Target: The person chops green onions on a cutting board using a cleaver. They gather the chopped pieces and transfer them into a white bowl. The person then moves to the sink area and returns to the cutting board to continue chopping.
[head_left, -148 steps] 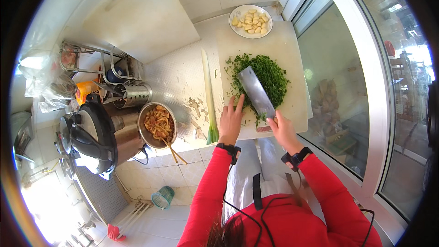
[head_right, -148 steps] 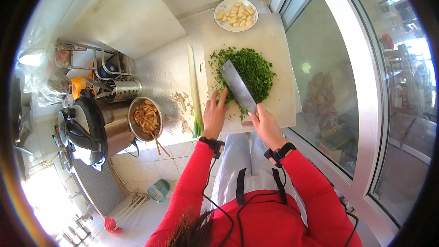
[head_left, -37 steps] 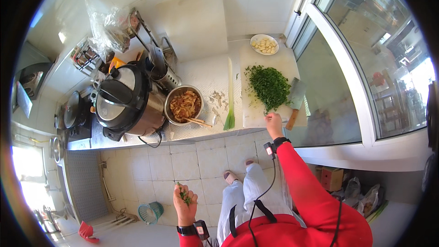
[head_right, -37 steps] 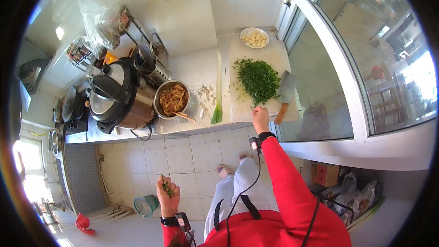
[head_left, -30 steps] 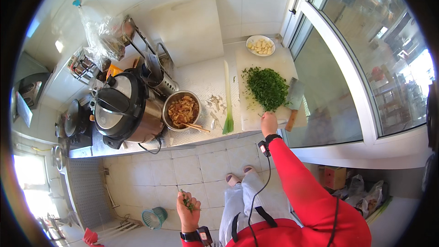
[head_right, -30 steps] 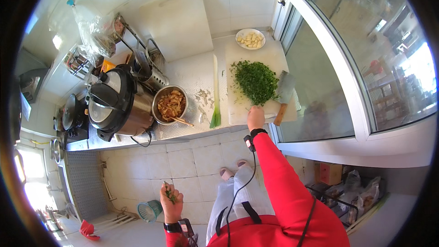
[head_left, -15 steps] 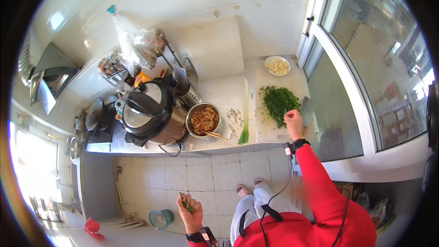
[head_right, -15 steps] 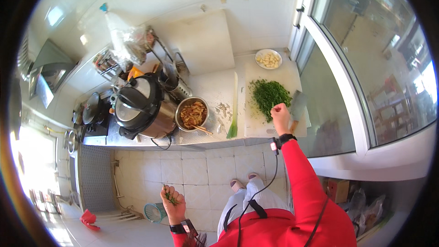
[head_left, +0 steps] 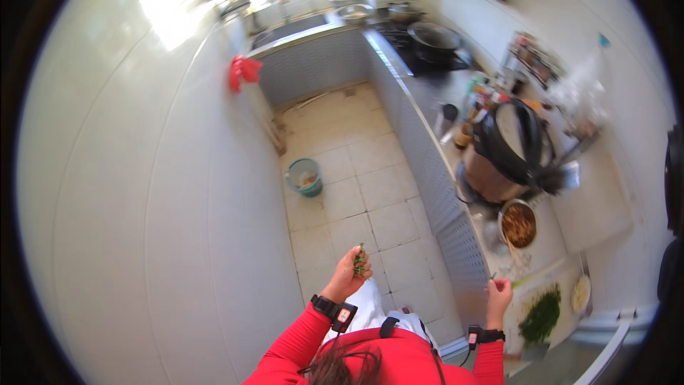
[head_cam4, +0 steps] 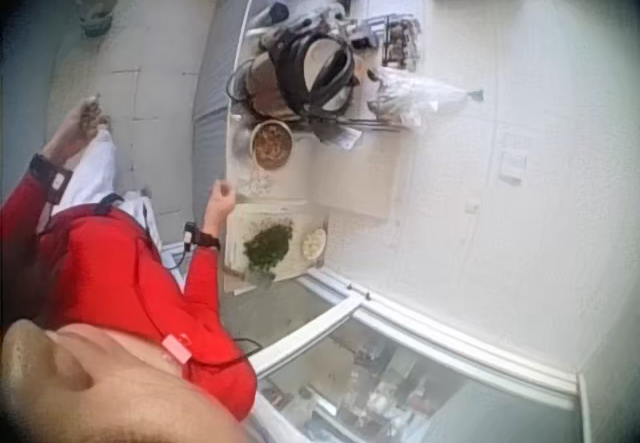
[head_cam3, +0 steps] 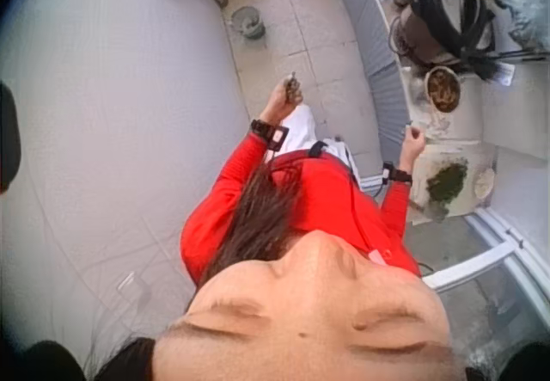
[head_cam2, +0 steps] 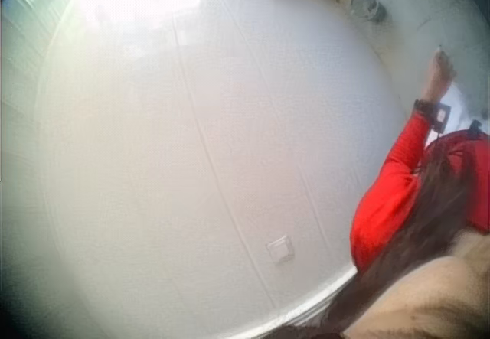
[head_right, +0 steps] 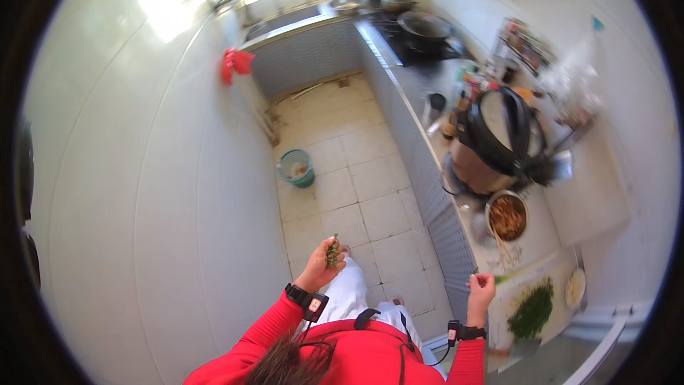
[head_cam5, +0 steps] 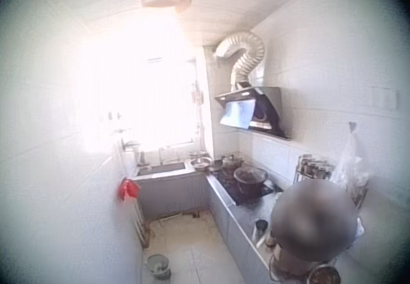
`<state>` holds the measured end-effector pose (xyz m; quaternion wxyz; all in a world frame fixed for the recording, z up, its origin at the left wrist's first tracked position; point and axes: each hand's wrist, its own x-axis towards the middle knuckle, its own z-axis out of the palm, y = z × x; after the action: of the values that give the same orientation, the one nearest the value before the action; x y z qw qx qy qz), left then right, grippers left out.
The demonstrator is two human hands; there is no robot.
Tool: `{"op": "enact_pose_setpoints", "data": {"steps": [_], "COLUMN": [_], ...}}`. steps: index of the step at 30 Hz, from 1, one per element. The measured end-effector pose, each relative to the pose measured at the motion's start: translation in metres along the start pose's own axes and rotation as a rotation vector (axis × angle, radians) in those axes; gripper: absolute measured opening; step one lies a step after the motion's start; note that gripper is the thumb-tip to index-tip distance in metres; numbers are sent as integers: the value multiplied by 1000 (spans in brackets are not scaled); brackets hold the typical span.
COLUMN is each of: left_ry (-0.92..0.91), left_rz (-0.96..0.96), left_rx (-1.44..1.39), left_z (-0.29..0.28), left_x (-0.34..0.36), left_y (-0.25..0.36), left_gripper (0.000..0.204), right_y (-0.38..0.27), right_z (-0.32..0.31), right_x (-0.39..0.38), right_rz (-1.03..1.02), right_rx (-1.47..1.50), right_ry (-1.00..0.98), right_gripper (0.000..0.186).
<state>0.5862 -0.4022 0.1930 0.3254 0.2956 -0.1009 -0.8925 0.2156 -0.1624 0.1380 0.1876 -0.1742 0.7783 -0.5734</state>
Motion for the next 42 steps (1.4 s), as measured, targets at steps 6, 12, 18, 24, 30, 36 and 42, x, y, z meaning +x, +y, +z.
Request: {"op": "enact_pose_setpoints", "data": {"steps": [6, 12, 18, 24, 30, 36, 42], "left_ry": [174, 242, 186, 235, 369, 544, 905], "left_rz": [239, 335, 411, 487, 557, 673, 559], "left_rx": [-74, -145, -282, -336, -347, -358, -174], "left_z": [-82, -137, -159, -164, -168, -185, -216], "left_x": [-27, -11, 8, 32, 88, 182, 306], "left_y": [92, 216, 339, 403, 436, 479, 519], "left_gripper": [30, 28, 29, 31, 29, 18, 19], "right_y": [-83, -154, -187, -184, -157, -164, -202], "right_z": [211, 459, 695, 864, 978, 1046, 1065], "right_x": [29, 34, 2, -3, 27, 69, 139], "right_rz": [-176, -328, -386, -448, -642, -712, -455], "right_rx": [-85, -161, -208, -180, -390, -572, -544], "right_ry": [-420, -670, -818, -1006, -1086, -1349, -1478], "right_gripper": [10, 10, 11, 11, 14, 15, 22]}}
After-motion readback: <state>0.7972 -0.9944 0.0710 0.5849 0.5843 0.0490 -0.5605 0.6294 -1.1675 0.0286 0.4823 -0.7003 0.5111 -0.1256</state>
